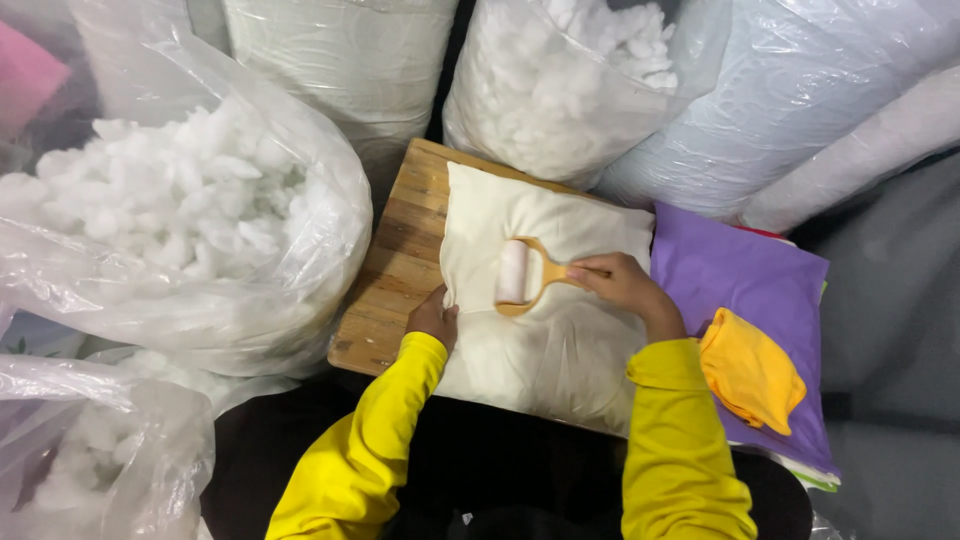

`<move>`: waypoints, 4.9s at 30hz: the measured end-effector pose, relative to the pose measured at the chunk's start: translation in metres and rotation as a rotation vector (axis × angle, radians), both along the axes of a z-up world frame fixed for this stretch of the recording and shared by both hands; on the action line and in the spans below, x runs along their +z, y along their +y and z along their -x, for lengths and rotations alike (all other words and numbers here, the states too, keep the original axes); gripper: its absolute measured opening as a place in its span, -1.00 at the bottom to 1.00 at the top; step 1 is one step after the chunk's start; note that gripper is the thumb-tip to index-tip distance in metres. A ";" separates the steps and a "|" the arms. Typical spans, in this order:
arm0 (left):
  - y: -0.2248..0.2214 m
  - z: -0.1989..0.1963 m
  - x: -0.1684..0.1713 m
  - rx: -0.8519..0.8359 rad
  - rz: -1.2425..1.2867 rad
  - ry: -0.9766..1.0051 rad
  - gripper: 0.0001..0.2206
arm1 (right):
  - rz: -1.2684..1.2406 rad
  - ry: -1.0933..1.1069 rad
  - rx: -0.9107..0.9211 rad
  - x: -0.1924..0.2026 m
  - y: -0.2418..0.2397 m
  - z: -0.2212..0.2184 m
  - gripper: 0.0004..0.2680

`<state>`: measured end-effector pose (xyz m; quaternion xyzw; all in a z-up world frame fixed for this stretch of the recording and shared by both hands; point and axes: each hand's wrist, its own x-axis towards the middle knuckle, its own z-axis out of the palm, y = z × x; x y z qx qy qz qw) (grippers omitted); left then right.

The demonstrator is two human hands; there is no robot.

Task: The person uses a lint roller to clean a white pillow, then places the pillow into a plastic bag, seals it, and wipes the outside of the bag with a yellow cloth.

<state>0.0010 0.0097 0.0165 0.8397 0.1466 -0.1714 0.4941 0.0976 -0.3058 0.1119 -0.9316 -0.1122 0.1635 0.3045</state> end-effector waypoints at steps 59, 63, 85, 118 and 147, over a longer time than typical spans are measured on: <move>0.002 0.001 0.083 -0.144 0.065 -0.008 0.02 | -0.119 -0.062 -0.162 -0.010 -0.011 -0.067 -0.74; 0.004 -0.004 0.073 -0.142 0.034 -0.007 0.05 | -0.124 -0.124 -0.017 -0.011 0.078 -0.090 -0.76; -0.002 -0.007 0.066 -0.197 -0.071 0.049 -0.07 | 0.138 -0.103 -0.552 -0.044 -0.204 0.033 -0.77; -0.011 -0.010 0.001 -0.176 -0.134 -0.100 0.08 | 0.015 -0.390 -0.355 0.017 0.052 0.077 -0.64; -0.007 -0.003 0.058 -0.196 -0.096 -0.044 -0.10 | 0.305 -0.253 -0.367 -0.020 0.112 -0.006 -0.68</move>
